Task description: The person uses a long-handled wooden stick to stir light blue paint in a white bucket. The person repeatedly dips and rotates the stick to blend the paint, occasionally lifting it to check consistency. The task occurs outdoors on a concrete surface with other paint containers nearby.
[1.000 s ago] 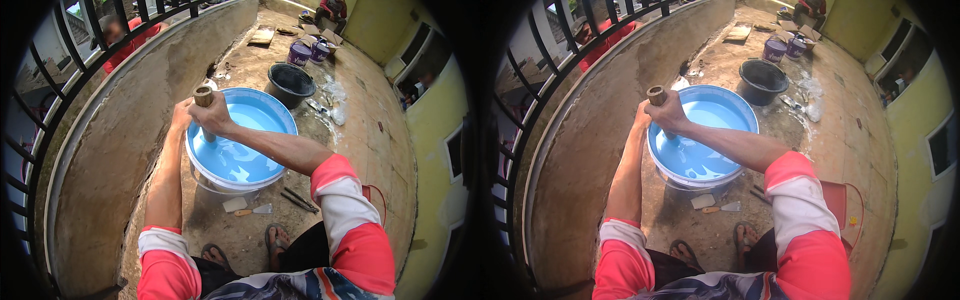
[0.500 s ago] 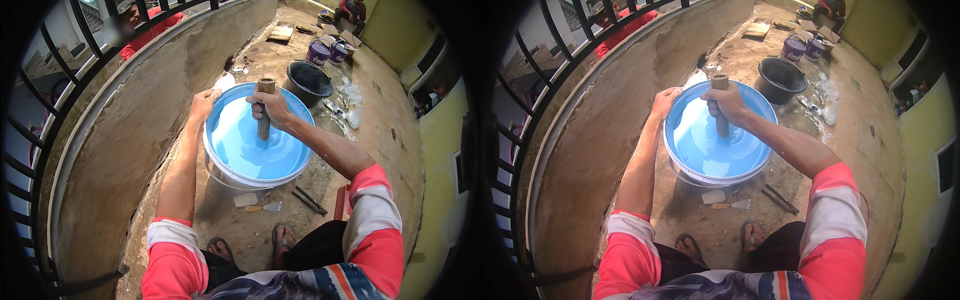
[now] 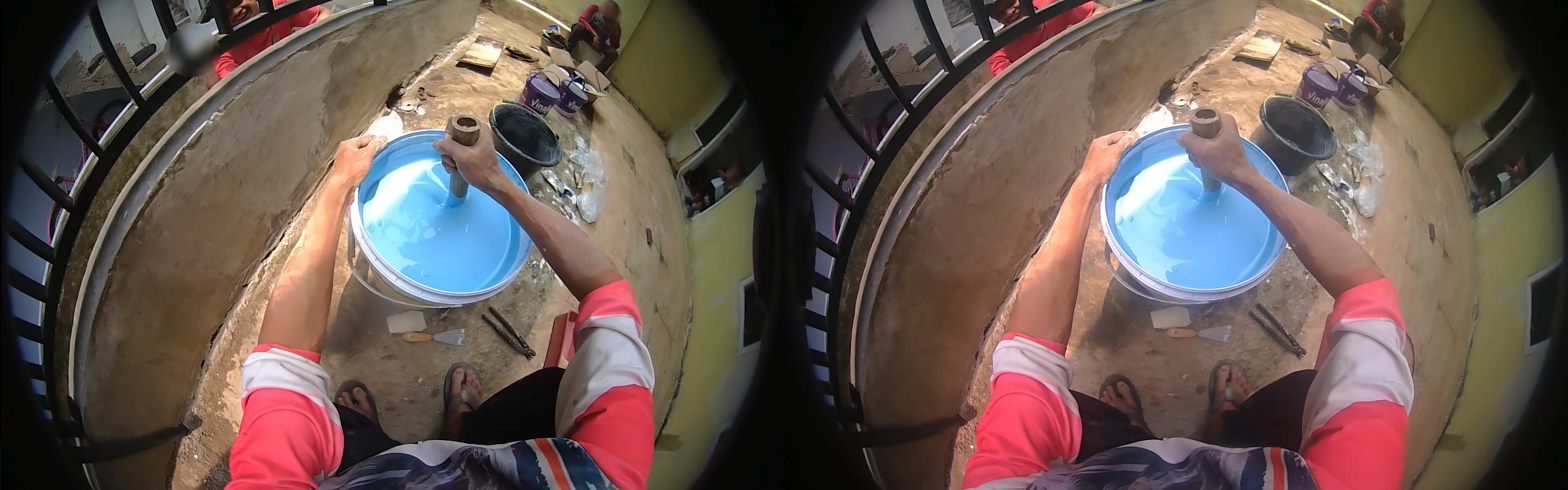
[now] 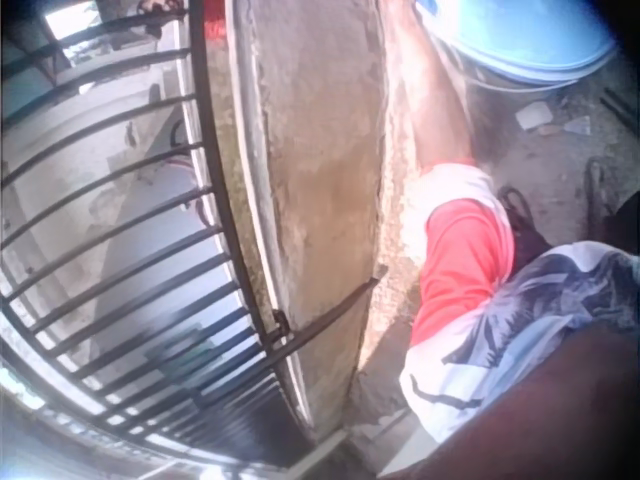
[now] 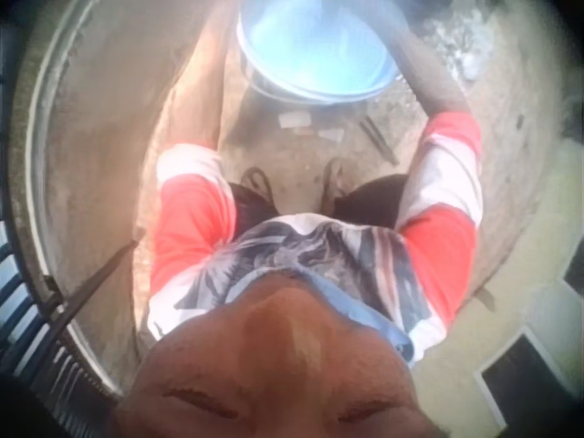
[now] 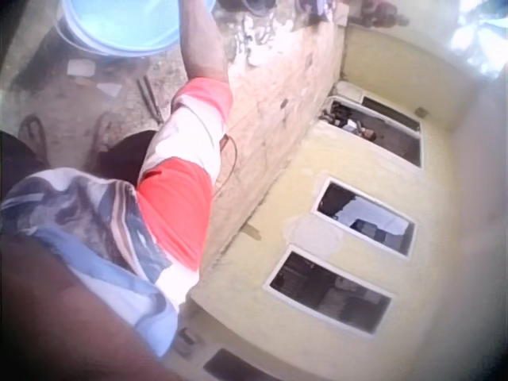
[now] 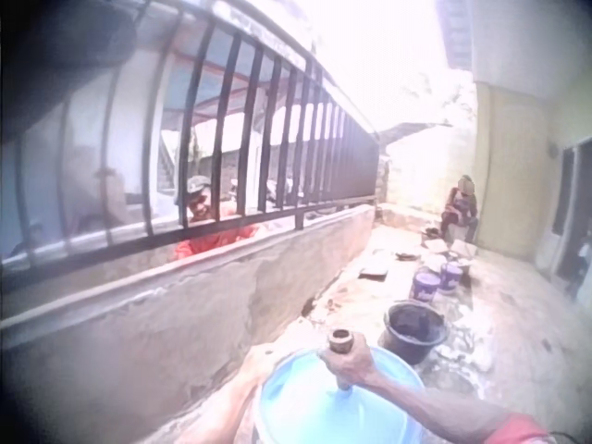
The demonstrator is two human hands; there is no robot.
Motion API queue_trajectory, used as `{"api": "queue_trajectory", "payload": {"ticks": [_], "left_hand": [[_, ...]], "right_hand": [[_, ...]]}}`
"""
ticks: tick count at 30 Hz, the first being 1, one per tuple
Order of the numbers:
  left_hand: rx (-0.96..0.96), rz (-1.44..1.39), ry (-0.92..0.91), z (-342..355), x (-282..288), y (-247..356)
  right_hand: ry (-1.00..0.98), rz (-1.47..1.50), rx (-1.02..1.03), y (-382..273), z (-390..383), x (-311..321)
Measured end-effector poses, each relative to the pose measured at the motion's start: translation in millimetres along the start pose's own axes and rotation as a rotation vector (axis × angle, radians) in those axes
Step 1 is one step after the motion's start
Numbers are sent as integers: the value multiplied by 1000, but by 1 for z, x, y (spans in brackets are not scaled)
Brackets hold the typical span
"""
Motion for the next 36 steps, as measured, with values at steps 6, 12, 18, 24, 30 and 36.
{"api": "queue_trajectory", "payload": {"ticks": [6,12,18,24,30,36], "left_hand": [[-1,6,30,-3,1,5],[-50,-141,-13,-5,-5,3],[29,-172,-13,-6,-3,-2],[-51,-40,35,-2,-6,6],[-55,-86,33,5,-8,-3],[61,-299,-25,-3,-6,-12]], "right_hand": [[30,363,-153,-11,-42,-23],[81,208,129,-28,-2,-91],[43,-116,204,-5,21,-59],[64,181,-194,6,-27,7],[190,344,-66,-15,-30,-53],[102,41,181,-21,23,-93]]}}
Point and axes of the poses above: each hand's wrist, its own z-axis towards the middle knuckle, its own x-axis out of the back of the hand, y = z × x, the point moved 9 cm from there along z, towards the middle knuckle, and after that the axes turned 6 degrees about -z, right-handed, at the moved point
